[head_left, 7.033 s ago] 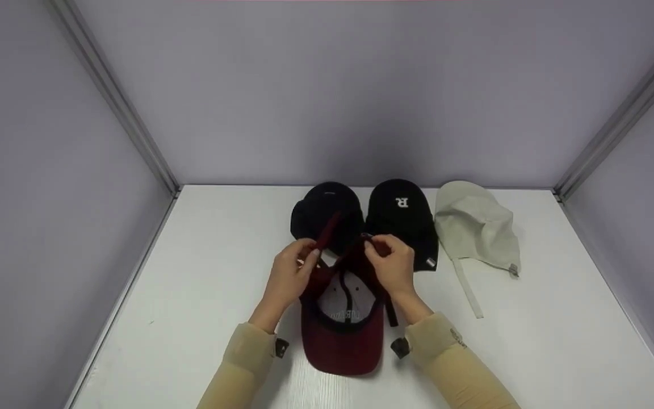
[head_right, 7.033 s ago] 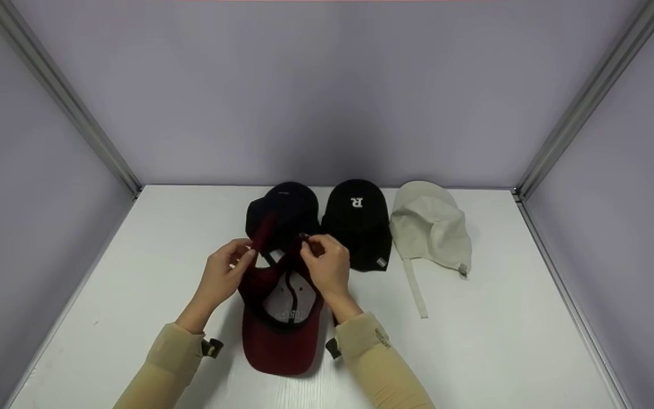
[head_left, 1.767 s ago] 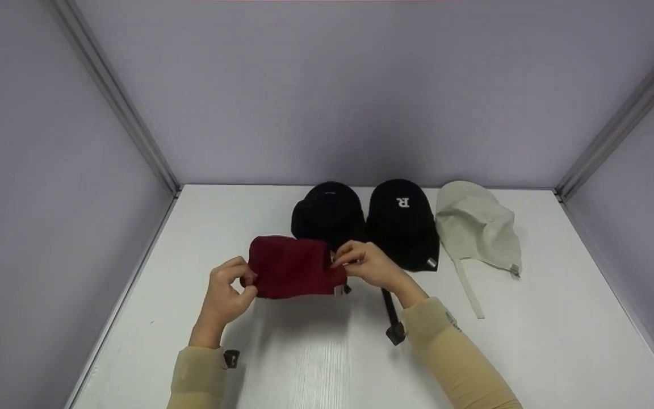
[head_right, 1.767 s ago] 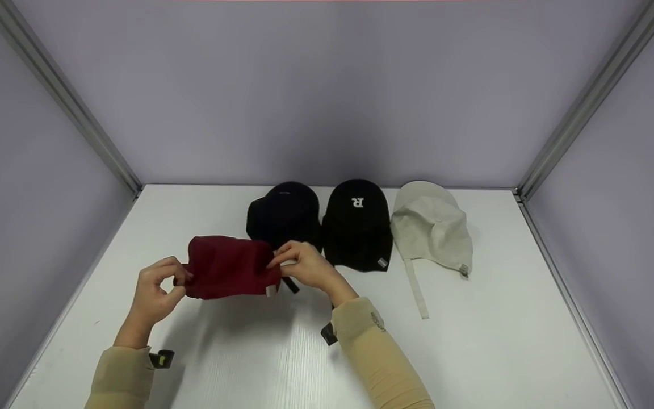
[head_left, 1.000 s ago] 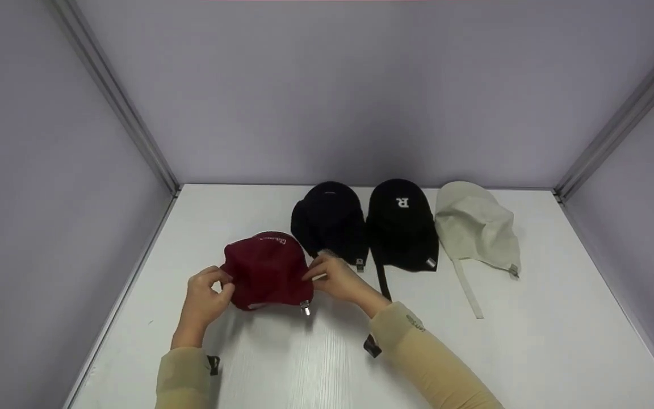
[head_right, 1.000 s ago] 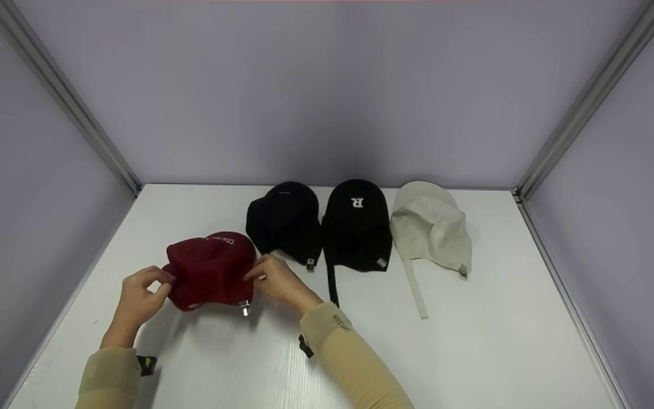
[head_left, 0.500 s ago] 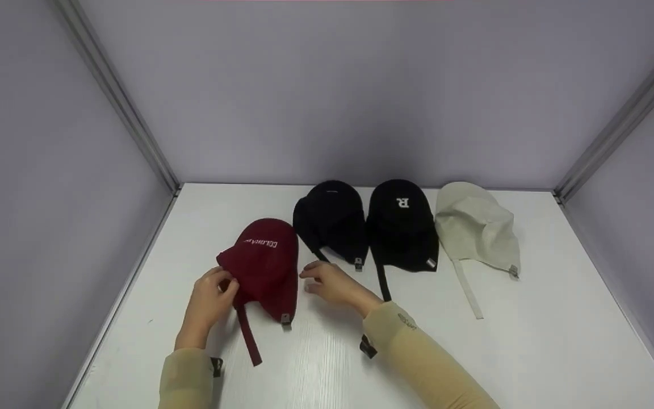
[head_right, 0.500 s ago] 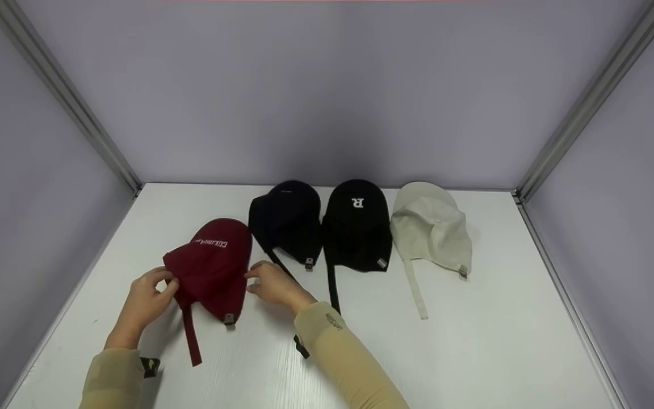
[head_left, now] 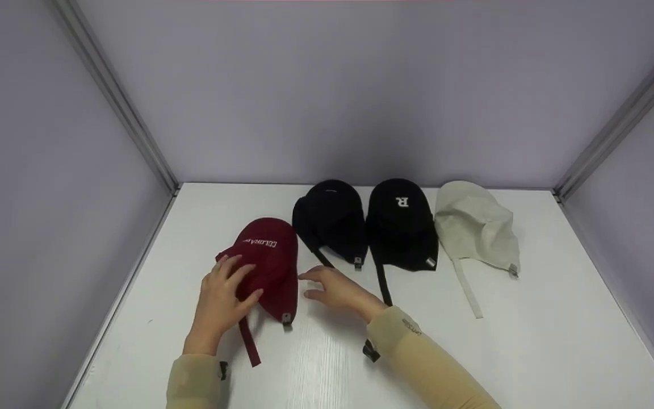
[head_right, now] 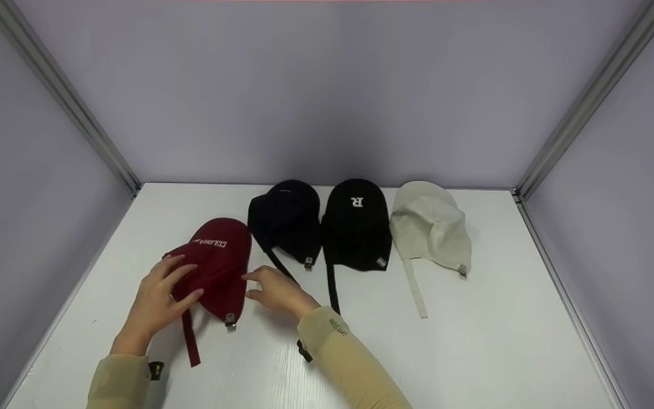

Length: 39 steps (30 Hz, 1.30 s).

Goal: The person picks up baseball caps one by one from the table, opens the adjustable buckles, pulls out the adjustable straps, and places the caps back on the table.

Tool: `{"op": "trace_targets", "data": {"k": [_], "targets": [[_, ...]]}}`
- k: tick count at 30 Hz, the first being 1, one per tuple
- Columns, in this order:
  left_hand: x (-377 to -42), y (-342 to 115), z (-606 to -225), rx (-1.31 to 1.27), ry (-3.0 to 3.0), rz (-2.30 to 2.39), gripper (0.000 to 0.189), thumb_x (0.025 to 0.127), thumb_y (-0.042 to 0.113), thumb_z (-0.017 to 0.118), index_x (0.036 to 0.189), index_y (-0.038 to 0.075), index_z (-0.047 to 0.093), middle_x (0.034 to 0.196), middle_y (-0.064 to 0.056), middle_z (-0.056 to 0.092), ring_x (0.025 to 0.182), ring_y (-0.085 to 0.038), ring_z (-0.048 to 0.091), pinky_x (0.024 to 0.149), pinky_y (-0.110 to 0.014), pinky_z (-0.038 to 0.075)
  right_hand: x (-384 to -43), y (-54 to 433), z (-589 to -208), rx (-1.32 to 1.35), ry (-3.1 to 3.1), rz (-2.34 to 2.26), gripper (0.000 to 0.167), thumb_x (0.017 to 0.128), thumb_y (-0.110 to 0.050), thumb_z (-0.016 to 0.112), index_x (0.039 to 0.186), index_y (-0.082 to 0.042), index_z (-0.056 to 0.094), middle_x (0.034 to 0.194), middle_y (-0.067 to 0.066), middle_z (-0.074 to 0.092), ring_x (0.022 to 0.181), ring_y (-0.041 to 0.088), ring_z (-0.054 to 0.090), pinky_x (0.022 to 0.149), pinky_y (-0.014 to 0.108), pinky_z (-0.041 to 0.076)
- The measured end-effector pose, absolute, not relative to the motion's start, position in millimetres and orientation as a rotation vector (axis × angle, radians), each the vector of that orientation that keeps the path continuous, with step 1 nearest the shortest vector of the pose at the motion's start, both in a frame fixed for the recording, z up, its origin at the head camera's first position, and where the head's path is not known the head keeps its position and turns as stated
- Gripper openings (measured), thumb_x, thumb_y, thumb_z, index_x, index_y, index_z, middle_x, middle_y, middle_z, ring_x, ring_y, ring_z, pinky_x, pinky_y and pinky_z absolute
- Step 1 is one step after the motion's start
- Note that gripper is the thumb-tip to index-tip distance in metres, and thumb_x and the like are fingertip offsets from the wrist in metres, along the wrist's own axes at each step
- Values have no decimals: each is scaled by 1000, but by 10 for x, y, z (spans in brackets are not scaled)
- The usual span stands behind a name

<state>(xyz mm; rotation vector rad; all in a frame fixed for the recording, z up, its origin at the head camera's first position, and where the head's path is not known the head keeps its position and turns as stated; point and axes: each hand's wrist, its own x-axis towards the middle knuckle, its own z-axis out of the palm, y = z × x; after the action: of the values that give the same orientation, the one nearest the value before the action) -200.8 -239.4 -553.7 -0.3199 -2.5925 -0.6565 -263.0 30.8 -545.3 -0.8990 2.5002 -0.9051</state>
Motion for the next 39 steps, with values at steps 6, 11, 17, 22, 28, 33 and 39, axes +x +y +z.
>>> {"op": "trace_targets", "data": {"k": [6, 11, 17, 22, 28, 33, 39], "targets": [[-1986, -2327, -5542, -214, -2728, -636, 11, 85, 12, 78, 86, 5, 69, 84, -6, 62, 78, -25, 62, 72, -43, 52, -2576, 290, -5478, -950, 2511, -846, 41, 97, -22, 63, 137, -12, 58, 134, 4, 57, 127, 19, 49, 107, 33, 35], [-1996, -2314, -5540, -114, -2730, -676, 12, 88, 12, 74, 82, 4, 67, 77, -4, 58, 70, -22, 58, 65, -41, 52, -2511, 249, -5484, -1042, 2512, -812, 39, 98, -22, 63, 136, -14, 60, 131, 2, 58, 123, 17, 52, 104, 31, 39], [-1942, -2312, -5484, -69, -2777, -785, 16, 86, 20, 77, 87, 6, 71, 84, -5, 60, 76, -22, 56, 71, -42, 52, -2359, 138, -5513, -1285, 2442, -695, 30, 97, -22, 65, 125, -15, 68, 129, -2, 59, 122, 10, 52, 103, 25, 38], [-1900, -2329, -5445, -98, -2813, -757, 21, 81, 20, 80, 94, 5, 72, 96, -8, 62, 91, -27, 58, 80, -46, 52, -2235, 85, -5539, -1420, 2443, -564, 24, 96, -22, 66, 118, -19, 72, 120, -6, 60, 113, 7, 54, 98, 22, 41], [-1883, -2380, -5421, -179, -2854, -646, 32, 70, 14, 88, 97, 5, 74, 103, -9, 64, 102, -32, 58, 84, -50, 49, -2166, 107, -5555, -1386, 2458, -494, 29, 97, -26, 62, 125, -24, 68, 126, -10, 58, 115, 6, 53, 99, 30, 42], [-1933, -2419, -5459, -174, -2867, -637, 33, 70, 9, 88, 99, 2, 73, 107, -12, 65, 106, -34, 58, 84, -52, 48, -2194, 118, -5572, -1357, 2508, -475, 30, 97, -26, 61, 127, -26, 66, 128, -10, 57, 116, 7, 53, 101, 34, 41], [-2054, -2409, -5491, -150, -2854, -647, 24, 79, 7, 82, 100, 1, 73, 105, -11, 66, 106, -34, 57, 84, -50, 49, -2297, 130, -5615, -1278, 2598, -405, 37, 97, -27, 60, 133, -22, 62, 146, 1, 48, 135, 18, 42, 111, 40, 31]]}}
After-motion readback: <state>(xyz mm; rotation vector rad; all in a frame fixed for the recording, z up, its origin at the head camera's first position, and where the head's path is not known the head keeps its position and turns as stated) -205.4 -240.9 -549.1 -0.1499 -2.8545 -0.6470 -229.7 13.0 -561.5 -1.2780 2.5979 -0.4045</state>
